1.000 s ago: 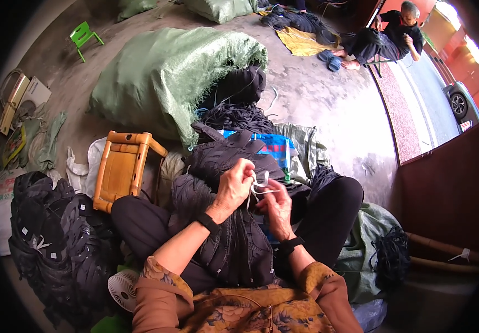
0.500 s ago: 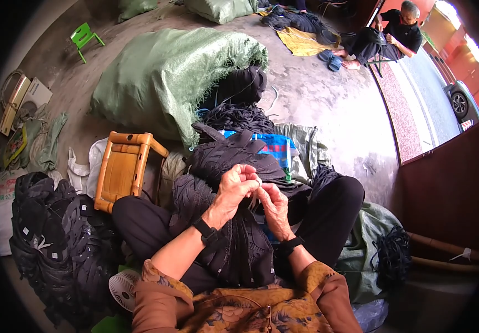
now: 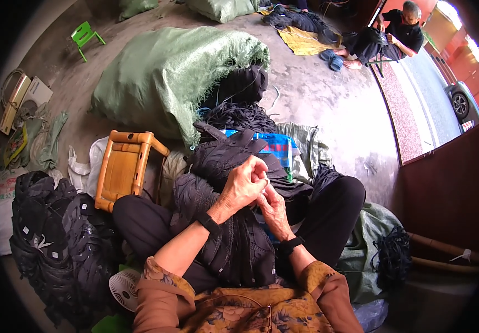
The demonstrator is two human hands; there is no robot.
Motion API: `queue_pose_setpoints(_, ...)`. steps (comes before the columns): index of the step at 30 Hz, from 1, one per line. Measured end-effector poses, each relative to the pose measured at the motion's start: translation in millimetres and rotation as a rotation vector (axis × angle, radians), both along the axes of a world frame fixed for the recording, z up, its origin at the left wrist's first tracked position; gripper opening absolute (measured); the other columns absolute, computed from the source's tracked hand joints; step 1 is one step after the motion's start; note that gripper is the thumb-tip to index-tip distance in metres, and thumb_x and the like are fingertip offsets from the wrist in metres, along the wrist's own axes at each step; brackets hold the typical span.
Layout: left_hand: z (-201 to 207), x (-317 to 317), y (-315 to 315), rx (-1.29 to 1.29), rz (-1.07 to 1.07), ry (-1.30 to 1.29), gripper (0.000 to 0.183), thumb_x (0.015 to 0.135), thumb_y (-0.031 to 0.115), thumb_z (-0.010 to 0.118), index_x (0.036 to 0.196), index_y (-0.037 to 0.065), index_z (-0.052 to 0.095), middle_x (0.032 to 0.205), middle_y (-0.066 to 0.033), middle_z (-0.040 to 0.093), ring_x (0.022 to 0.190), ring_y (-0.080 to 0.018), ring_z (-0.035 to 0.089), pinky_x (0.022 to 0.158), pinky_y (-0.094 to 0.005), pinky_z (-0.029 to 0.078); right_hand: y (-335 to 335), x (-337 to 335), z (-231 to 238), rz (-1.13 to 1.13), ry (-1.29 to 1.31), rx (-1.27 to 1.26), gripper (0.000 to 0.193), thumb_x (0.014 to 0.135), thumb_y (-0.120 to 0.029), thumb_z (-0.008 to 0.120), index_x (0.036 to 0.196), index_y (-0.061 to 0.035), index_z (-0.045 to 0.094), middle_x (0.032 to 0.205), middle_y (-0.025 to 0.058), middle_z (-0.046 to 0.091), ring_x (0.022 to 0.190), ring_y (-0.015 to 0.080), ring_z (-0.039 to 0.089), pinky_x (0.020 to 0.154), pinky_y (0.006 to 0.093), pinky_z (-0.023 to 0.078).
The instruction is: Bundling stacks of black elastic shoe components and securing them with ties.
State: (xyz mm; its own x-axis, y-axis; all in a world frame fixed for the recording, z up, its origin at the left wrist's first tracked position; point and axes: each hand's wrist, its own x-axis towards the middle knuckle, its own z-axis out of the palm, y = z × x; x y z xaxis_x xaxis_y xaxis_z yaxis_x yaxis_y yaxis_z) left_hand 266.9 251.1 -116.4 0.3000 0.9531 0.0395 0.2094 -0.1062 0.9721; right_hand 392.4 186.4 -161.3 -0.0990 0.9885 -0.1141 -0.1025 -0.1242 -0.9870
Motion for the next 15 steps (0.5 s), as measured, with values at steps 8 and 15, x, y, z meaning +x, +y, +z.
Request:
queue_pose_setpoints(8,5.3,-3.1,-5.2,-0.343,-0.005,-0.403,0.022,0.076,-0.007,0.062,0.095,0.002,0.053,0.083,-0.002,0.06,0.074,-0.0083,0.06,0.067,-0.0219,0.05,-3.3,-4.9,2.4,-0.07,-0.103,0.047,0.026,0.099,-0.027,0.049,0.1,-0.0046,0.062,0.072,0.0001,0.061,0.065,0.0049,0.048,0.063,0.023,0.039)
queue_pose_setpoints(15,-8.9,-33.5,14.7,-0.06,-0.019,-0.319,0.025,0.08,0.006,0.069,0.101,0.003,0.056,0.089,-0.0035,0.061,0.078,-0.01,0.059,0.072,-0.0247,0.051,-11.0,7.7,-8.6,-0.163,0.045,-0.063,0.029,0.1,-0.026,0.047,0.101,-0.0005,0.061,0.065,0.0016,0.055,0.06,0.009,0.054,0.062,0.026,0.048)
